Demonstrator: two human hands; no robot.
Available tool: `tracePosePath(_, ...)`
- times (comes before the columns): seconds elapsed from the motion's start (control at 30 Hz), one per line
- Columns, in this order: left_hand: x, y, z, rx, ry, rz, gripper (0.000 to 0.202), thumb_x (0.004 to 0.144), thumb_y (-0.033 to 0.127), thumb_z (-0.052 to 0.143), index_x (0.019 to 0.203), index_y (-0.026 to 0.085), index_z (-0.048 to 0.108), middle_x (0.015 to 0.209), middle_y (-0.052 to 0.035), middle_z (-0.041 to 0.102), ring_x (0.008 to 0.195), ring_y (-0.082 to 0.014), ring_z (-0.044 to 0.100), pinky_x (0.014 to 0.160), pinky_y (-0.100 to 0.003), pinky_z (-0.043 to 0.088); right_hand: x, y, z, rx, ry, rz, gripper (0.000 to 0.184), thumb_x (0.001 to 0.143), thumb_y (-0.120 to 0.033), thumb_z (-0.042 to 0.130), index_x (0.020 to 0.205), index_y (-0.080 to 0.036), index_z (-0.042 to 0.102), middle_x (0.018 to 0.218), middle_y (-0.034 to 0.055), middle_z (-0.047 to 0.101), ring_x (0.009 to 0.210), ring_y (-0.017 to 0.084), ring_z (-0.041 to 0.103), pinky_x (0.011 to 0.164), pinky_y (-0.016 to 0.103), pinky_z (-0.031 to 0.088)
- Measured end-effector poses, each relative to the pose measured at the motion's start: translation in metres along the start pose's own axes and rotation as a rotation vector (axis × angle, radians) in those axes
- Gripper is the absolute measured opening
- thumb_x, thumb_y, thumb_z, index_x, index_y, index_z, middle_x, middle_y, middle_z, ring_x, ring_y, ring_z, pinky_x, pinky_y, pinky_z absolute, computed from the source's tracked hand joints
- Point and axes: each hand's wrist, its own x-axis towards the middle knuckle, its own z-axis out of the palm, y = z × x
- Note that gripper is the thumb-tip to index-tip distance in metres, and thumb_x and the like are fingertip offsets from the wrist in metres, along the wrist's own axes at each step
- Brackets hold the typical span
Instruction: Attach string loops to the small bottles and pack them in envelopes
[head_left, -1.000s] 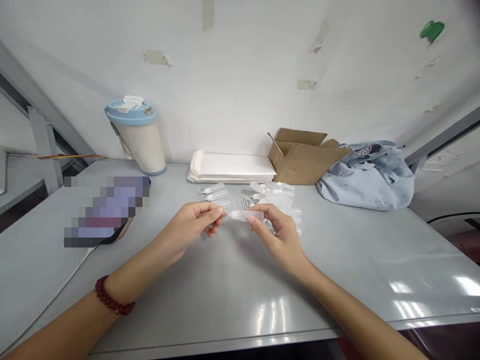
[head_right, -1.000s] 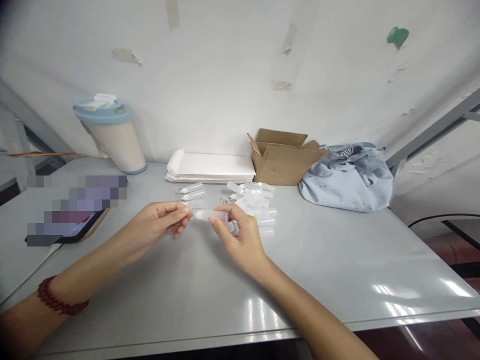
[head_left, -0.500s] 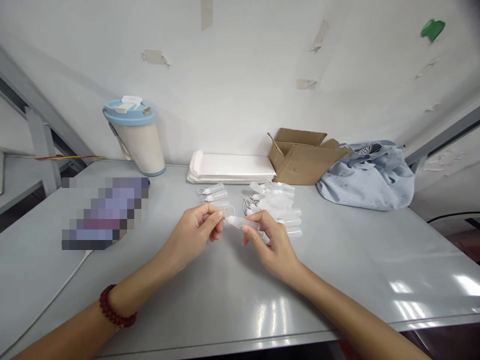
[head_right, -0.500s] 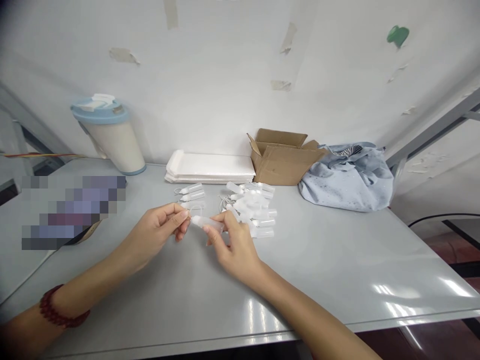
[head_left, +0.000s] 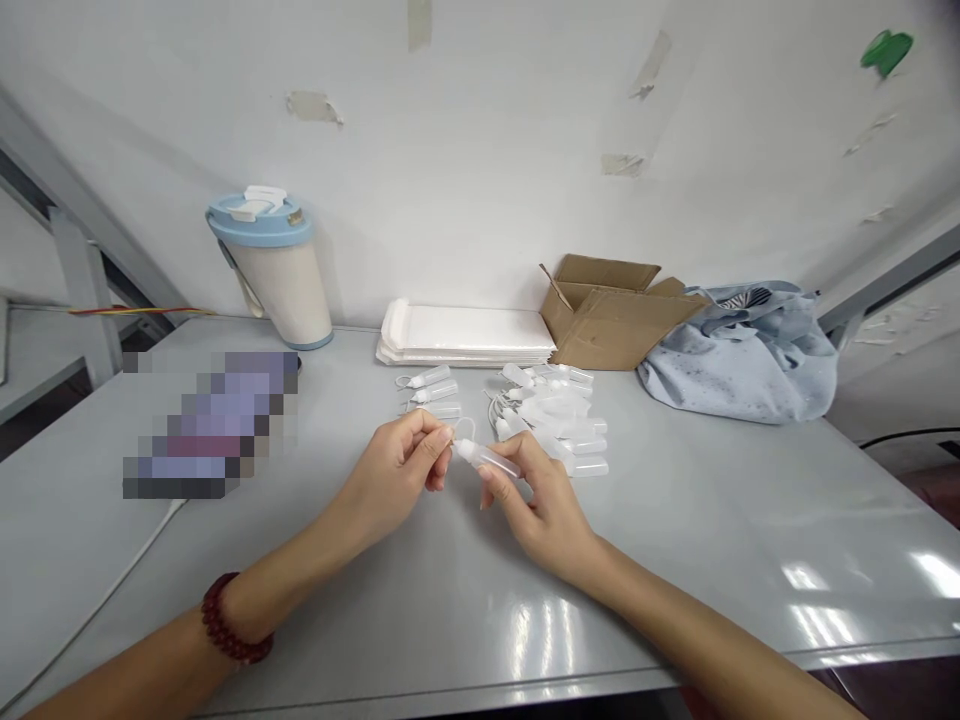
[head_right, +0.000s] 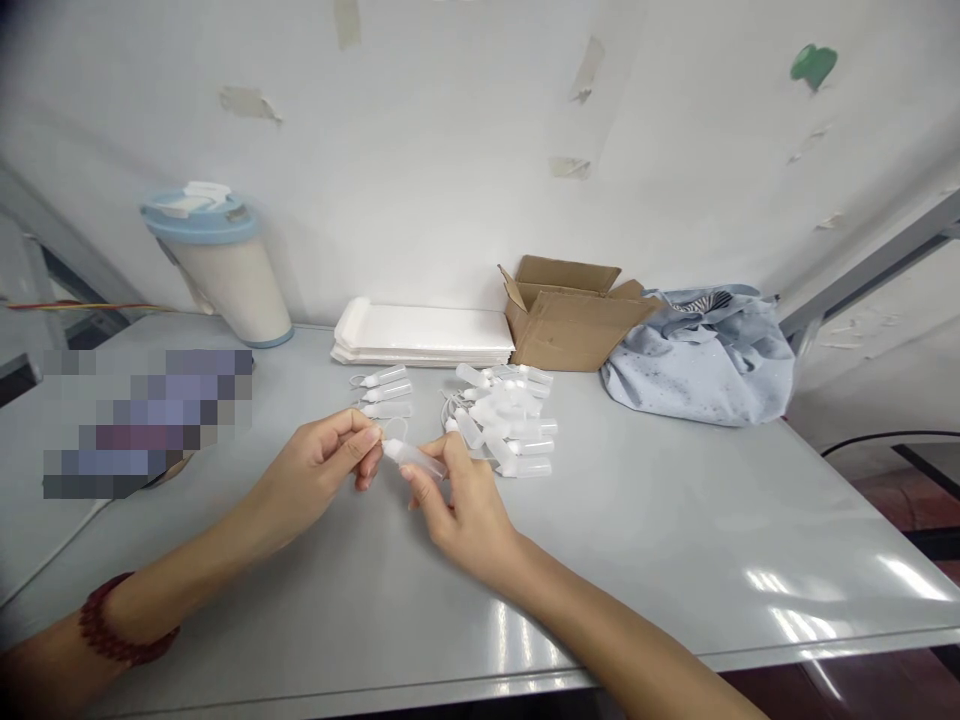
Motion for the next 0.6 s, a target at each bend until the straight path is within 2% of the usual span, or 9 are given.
tracePosePath(0.23, 0.0011, 0.0044, 0.0003, 0.010, -0.010, 0.023, 0.024, 0.088, 0.034, 0.045, 0.068, 0.020, 0.045, 0.057, 0.0051, 0.050, 0.053, -0.0112, 0.049, 0.054, -0.024, 0.040, -0.0009, 0.0030, 0.0012, -0.002, -0.031, -0.013, 0.014, 0.092, -0.034, 0.044, 0.088, -0.021, 0.046, 0.067, 0.0010, 0.061, 0.060, 0.015, 0.057, 0.045, 0.024, 0.037)
tracePosePath(0.43, 0.0015, -0.0028, 0.0023, -0.004, -0.024, 0.048, 0.023, 0.089, 0.035, 0.043, 0.071, 0.021, 0.044, 0.059, 0.0051, 0.052, 0.054, -0.0115, 0.051, 0.055, -0.025, 0.042, 0.0005, 0.0047, 0.0017, -0.013, -0.048, -0.015, 0.014, 0.092, -0.034, 0.043, 0.087, -0.021, 0.046, 0.066, 0.0004, 0.060, 0.059, 0.015, 0.056, 0.048, 0.025, 0.039)
tracePosePath(0.6, 0.0045, -0.0037, -0.0004, -0.065, -0.080, 0.044, 0.026, 0.090, 0.038, 0.042, 0.072, 0.020, 0.044, 0.061, 0.0039, 0.055, 0.055, -0.0117, 0.052, 0.057, -0.026, 0.043, 0.0032, 0.0061, 0.0010, -0.008, -0.045, -0.028, 0.013, 0.092, -0.033, 0.044, 0.088, -0.021, 0.047, 0.067, 0.0005, 0.061, 0.061, 0.015, 0.057, 0.051, 0.025, 0.041)
